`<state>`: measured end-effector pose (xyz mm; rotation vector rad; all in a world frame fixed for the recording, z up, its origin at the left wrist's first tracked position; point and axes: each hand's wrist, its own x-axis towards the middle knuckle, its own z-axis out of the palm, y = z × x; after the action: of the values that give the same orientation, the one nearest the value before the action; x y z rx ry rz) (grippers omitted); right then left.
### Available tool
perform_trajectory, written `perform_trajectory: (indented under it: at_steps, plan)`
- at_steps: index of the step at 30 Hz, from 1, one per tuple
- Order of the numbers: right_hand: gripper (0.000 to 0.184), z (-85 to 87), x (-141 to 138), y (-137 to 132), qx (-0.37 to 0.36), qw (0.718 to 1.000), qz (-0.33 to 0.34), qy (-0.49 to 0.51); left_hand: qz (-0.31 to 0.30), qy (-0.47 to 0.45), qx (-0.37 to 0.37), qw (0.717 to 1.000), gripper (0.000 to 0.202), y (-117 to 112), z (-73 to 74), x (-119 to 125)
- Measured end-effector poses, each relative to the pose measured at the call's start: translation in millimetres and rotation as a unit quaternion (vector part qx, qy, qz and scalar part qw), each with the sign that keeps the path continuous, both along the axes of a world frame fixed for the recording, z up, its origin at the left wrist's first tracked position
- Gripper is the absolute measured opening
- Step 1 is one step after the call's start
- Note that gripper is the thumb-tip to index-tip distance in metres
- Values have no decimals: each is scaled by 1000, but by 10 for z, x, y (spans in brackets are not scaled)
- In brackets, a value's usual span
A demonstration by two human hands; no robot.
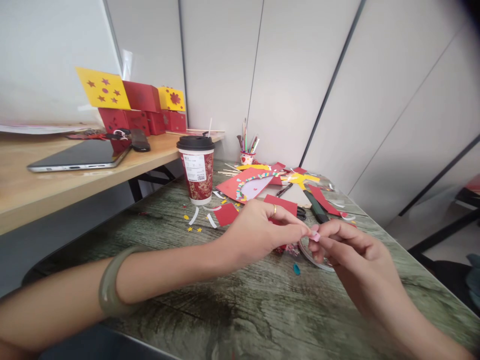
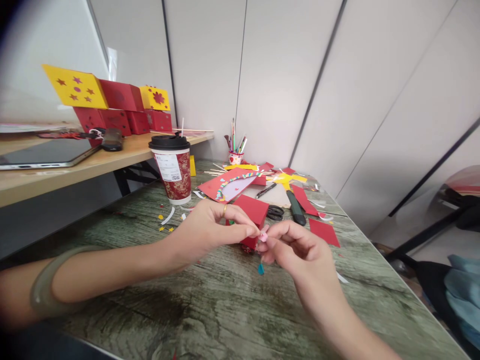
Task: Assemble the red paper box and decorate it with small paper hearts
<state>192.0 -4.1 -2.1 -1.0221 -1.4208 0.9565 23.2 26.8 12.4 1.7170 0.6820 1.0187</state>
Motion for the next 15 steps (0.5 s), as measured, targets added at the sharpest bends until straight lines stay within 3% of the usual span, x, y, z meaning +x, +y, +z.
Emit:
perform_trajectory:
  at_steps: [3,7,15]
  plan:
    - [10,16,1,-3,6,1000,10,-4,-24,-42,-35,998,14,13,1,13]
    - [9,13,19,4,9,1000,13,-11,-52,-72,-100,991,32,25,3,30]
    - [11,20,31,9,3,999,-3,-39,-67,-15,-139,988,17,-11,35,14]
